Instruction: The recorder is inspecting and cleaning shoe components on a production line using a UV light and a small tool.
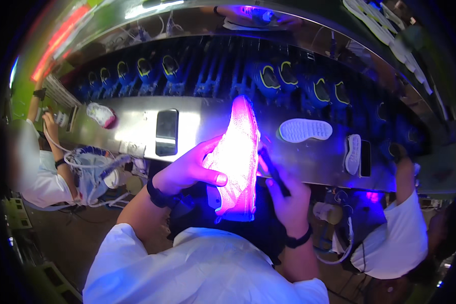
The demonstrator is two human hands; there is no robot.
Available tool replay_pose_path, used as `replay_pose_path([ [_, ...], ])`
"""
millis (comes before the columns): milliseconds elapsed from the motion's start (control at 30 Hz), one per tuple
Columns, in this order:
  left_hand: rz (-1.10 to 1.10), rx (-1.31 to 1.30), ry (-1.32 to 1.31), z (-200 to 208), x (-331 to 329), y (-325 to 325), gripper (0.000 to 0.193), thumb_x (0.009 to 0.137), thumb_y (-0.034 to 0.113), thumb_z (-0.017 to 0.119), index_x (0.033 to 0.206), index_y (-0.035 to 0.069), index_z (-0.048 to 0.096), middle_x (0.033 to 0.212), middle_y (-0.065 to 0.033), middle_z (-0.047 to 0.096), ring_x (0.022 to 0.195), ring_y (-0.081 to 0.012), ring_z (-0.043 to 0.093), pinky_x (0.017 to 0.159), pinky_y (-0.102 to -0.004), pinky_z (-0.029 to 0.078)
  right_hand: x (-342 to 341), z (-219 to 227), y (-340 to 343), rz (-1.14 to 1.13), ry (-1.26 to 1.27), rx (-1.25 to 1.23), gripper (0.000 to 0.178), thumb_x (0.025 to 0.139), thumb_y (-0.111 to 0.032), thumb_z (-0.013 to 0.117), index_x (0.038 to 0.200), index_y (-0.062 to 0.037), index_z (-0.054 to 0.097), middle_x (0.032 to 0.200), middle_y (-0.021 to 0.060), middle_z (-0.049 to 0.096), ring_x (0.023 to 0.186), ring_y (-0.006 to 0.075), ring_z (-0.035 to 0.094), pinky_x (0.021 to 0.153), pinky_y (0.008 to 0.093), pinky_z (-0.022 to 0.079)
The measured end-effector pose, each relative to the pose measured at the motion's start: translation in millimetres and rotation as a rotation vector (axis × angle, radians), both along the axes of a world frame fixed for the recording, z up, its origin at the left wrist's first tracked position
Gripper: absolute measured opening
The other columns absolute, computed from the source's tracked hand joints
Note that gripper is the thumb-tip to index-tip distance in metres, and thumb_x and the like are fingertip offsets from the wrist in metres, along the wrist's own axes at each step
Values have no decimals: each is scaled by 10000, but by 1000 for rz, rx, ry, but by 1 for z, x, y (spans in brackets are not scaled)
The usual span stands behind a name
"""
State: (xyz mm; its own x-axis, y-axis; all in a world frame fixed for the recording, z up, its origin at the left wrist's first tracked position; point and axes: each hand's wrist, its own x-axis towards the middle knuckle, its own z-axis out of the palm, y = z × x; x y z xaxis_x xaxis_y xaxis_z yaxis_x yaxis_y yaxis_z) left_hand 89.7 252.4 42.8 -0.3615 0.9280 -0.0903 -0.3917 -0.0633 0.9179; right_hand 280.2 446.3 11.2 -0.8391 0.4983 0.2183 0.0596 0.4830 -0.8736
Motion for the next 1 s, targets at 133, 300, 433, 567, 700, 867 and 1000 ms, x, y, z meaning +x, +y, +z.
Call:
replay_pose_path([
  [133, 80, -133, 123, 14, -29, 14, 919, 794, 133, 871, 1548, -11, 365, 1403, -96, 581, 1283, -161, 544, 1104, -365, 440, 20, -9, 2, 162, -77, -217, 406, 855, -34, 765, 1249, 20, 679, 1108, 192, 740, 1013, 264, 721, 929, 349, 533],
  [300, 233, -342, 428, -23, -117, 46, 812, 836, 258, 840, 1489, -35, 457, 1326, -141, 651, 1184, -202, 632, 1039, -357, 492, 27, -38, 32, 160, -139, -127, 379, 879, -43, 747, 1239, 38, 662, 1096, 156, 740, 962, 246, 715, 904, 358, 538],
  [433, 366, -853, 869, -36, -209, 85, 908, 758, 516, 803, 1408, -61, 540, 1102, -240, 731, 1044, -289, 722, 922, -348, 554, 44, -74, 62, -18, -251, -324, 395, 914, -35, 698, 1301, 8, 631, 964, 68, 707, 772, 173, 656, 747, 312, 538],
  [567, 289, -1110, 1152, -42, -288, 106, 652, 863, 494, 668, 1328, 37, 635, 1170, -183, 733, 1093, -350, 706, 927, -395, 557, 40, -54, 73, -194, -259, -609, 440, 941, -9, 626, 1378, -37, 585, 846, -3, 601, 618, 58, 479, 550, 219, 394],
  [700, 545, -1297, 1288, -115, -347, 115, 483, 916, 453, 570, 1252, 130, 693, 1239, -122, 720, 1113, -337, 703, 910, -459, 557, 47, -67, 77, -289, -261, -616, 415, 974, -30, 606, 1384, -41, 543, 852, 6, 613, 604, 36, 477, 501, 194, 369],
  [867, 773, -945, 1911, -160, -352, 186, 436, 944, 368, 523, 1263, 120, 687, 1233, -115, 704, 1163, -338, 666, 976, -522, 498, 45, -72, 79, -280, -293, -665, 419, 977, -14, 589, 1392, -50, 540, 851, 12, 613, 613, 41, 486, 521, 196, 380],
  [1000, 352, -1037, 1325, -116, -243, 288, 419, 929, 332, 508, 1207, 101, 719, 1188, -141, 726, 1143, -340, 678, 956, -498, 515, 41, -69, 77, -273, -256, -620, 396, 982, -7, 580, 1376, -25, 540, 858, 9, 596, 617, 45, 479, 522, 200, 377],
])
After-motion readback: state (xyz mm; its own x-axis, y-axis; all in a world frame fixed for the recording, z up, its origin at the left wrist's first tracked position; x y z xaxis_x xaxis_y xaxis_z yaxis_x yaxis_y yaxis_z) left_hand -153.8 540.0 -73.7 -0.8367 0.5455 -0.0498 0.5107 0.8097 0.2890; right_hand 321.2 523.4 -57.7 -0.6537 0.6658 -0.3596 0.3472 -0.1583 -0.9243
